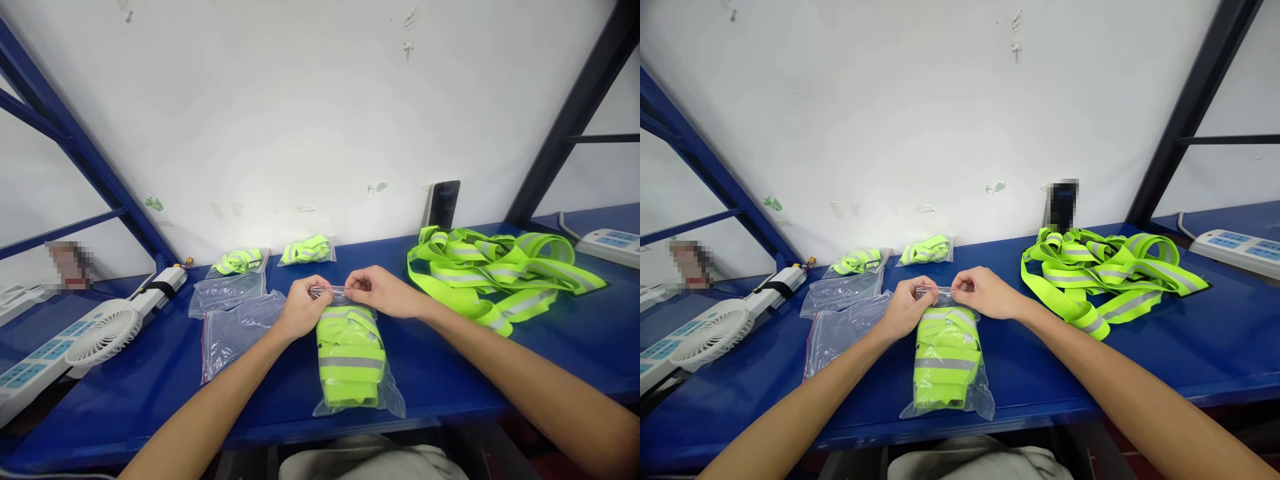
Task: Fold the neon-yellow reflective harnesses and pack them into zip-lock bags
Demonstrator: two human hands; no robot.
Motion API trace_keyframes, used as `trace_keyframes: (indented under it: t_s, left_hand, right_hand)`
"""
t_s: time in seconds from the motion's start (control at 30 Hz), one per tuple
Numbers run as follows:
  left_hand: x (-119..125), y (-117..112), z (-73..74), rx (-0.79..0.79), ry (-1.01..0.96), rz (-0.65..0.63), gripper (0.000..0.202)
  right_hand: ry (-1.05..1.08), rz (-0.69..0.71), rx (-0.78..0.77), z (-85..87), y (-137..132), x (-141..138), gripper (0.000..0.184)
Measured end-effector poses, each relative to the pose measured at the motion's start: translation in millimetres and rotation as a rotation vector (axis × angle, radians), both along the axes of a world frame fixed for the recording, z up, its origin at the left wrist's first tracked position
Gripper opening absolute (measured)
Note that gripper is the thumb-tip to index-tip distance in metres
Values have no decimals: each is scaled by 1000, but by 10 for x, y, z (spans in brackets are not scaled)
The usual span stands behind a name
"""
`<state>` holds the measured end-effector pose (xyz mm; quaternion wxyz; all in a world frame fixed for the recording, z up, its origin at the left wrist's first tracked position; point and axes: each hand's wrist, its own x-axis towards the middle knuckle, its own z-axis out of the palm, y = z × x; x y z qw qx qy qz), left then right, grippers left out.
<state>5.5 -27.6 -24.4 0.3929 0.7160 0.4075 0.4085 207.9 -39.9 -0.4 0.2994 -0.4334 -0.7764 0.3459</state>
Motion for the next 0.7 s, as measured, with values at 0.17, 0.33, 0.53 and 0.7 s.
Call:
trace_keyframes:
  t_s: [0.17, 0.33, 0.53, 0.7]
  left_hand:
    - [-36, 23, 7, 1, 25, -47, 15]
    - [-54, 25, 1, 63, 148, -91, 17]
    - [-64, 3, 44, 234, 243, -156, 17]
    - [-64, 11, 26, 273, 223, -67, 17]
  right_hand:
    - [-42, 26, 47, 18, -6, 22, 16]
    - [-97, 46, 59, -7, -7, -2, 14]
    - [-63, 53, -12, -25, 20, 9, 19]
    - [-50, 6, -17, 18, 39, 54, 22]
